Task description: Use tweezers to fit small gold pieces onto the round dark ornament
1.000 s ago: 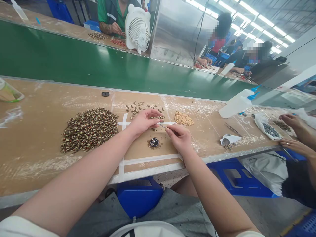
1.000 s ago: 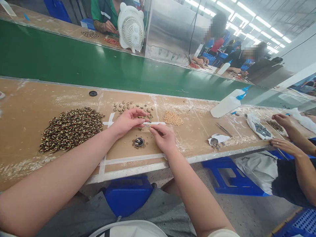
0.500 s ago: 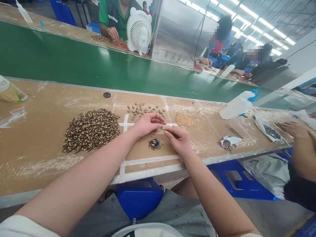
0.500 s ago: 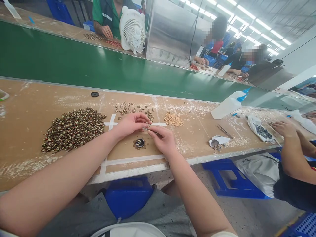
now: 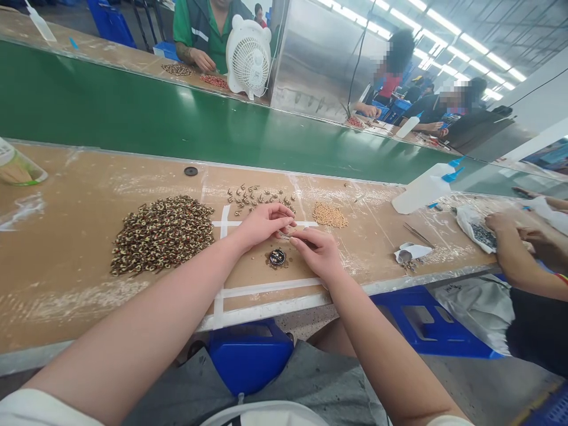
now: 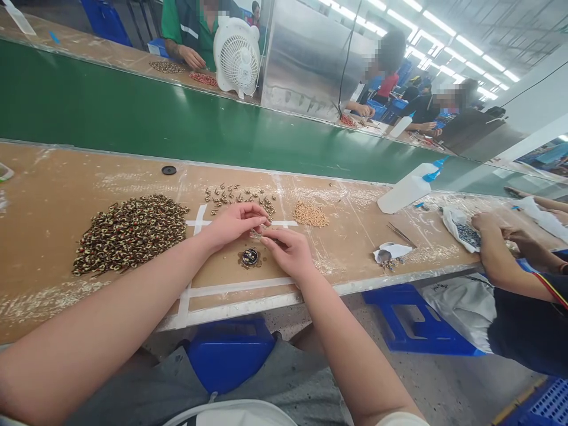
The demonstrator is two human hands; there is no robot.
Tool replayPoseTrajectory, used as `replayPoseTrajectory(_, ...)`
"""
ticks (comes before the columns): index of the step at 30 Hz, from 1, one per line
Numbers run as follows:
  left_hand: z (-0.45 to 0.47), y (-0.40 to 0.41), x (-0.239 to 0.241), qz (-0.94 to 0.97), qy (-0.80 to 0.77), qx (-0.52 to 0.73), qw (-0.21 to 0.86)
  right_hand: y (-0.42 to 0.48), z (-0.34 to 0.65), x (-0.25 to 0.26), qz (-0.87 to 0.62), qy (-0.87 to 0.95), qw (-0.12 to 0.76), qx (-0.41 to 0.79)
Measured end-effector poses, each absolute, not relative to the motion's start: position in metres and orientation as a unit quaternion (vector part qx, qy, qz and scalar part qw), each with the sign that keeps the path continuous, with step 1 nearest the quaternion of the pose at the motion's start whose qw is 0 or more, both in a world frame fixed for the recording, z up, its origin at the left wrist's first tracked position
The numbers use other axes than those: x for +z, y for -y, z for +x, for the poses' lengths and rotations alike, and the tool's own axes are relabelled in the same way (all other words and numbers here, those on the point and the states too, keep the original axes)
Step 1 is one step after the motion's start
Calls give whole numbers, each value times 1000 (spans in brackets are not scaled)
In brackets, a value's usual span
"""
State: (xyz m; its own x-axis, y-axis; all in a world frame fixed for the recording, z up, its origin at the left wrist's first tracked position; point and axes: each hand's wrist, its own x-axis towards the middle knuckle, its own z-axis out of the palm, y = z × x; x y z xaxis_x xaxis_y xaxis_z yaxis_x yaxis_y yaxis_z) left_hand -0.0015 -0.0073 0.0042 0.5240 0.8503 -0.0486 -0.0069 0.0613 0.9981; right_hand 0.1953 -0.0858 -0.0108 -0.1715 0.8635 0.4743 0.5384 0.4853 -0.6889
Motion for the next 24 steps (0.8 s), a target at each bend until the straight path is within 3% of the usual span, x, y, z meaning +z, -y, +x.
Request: replayPoseTrajectory(24, 3, 8, 0, 653, -330, 300, 613, 83, 198, -20, -471, 767, 389, 195)
